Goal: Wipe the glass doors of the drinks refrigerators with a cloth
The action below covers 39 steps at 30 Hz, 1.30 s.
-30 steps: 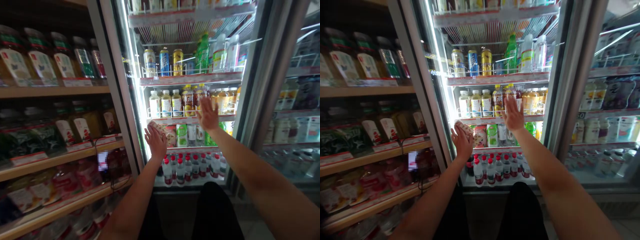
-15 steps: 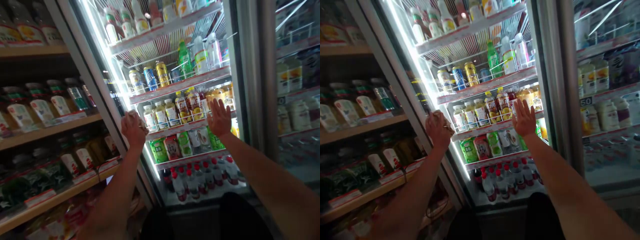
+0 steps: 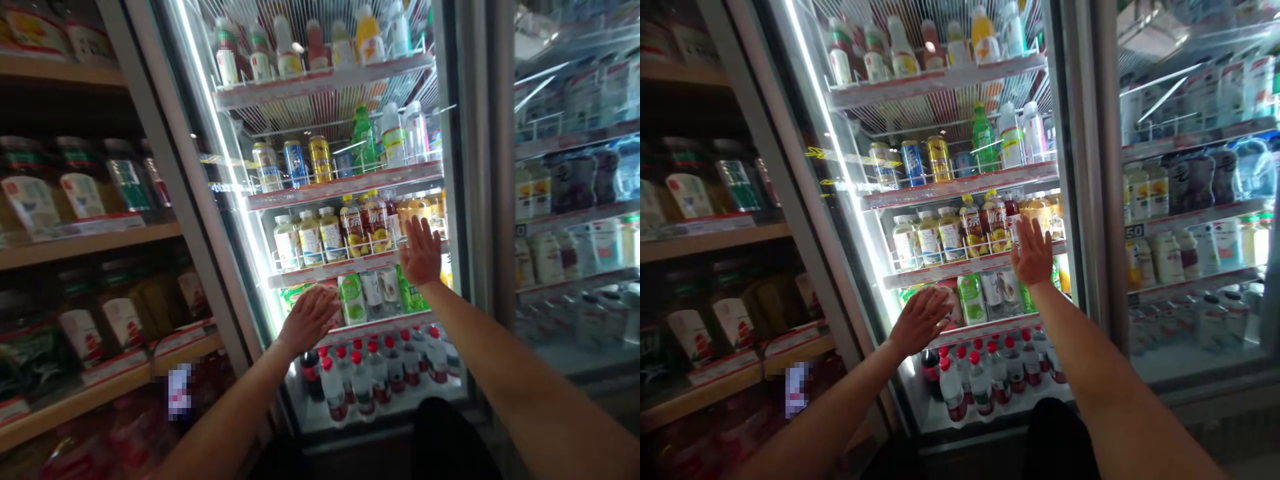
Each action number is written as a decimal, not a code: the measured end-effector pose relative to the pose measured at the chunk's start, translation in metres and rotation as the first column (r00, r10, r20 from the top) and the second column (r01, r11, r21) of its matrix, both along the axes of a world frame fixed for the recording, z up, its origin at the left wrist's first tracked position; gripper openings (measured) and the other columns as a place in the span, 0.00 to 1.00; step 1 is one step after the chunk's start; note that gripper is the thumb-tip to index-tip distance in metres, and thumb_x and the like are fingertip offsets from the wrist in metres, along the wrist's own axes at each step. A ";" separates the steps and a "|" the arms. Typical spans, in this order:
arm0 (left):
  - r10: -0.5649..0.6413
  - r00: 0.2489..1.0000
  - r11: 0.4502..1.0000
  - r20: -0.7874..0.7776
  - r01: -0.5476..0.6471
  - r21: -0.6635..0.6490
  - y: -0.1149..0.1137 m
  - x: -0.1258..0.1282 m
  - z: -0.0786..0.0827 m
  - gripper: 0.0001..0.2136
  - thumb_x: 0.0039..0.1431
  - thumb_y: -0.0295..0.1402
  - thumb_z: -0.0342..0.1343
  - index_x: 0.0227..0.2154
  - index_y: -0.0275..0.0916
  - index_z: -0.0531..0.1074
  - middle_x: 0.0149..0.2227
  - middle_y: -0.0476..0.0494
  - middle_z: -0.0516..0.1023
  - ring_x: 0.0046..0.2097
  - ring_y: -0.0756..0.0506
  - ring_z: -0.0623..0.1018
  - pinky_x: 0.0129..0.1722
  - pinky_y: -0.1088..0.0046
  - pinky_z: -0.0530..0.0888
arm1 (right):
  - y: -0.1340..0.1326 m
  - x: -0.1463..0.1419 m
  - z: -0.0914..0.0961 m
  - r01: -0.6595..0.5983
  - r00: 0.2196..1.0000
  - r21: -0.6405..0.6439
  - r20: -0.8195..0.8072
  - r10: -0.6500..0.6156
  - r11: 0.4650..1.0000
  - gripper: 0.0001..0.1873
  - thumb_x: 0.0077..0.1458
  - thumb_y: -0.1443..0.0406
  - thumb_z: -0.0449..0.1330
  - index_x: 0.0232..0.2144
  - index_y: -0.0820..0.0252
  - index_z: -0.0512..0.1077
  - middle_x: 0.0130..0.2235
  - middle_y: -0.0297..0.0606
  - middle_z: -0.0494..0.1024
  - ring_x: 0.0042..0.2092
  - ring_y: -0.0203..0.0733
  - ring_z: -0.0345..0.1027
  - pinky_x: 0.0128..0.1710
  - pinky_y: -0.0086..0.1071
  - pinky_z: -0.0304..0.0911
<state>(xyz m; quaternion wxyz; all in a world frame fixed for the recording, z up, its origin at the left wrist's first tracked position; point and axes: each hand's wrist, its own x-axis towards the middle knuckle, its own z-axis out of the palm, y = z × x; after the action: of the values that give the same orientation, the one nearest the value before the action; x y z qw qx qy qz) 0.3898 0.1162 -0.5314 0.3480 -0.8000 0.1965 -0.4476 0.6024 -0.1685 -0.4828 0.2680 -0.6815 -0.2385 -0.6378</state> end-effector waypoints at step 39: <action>-0.118 0.977 0.992 -0.178 0.126 0.032 -0.034 0.029 0.027 0.25 0.68 0.30 0.48 0.67 0.41 0.60 0.68 0.45 0.62 0.72 0.40 0.54 0.71 0.53 0.56 | 0.000 0.000 -0.001 -0.029 1.000 0.011 -0.003 0.029 1.000 0.33 0.67 0.61 0.46 0.72 0.57 0.49 0.70 0.42 0.57 0.72 0.47 0.45 0.70 0.50 0.42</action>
<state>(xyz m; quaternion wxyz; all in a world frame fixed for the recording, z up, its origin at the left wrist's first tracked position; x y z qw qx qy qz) 0.4192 0.0820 -0.5047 0.3182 -0.8150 0.2847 -0.3917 0.6020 -0.1690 -0.4833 0.2816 -0.6775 -0.2443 -0.6340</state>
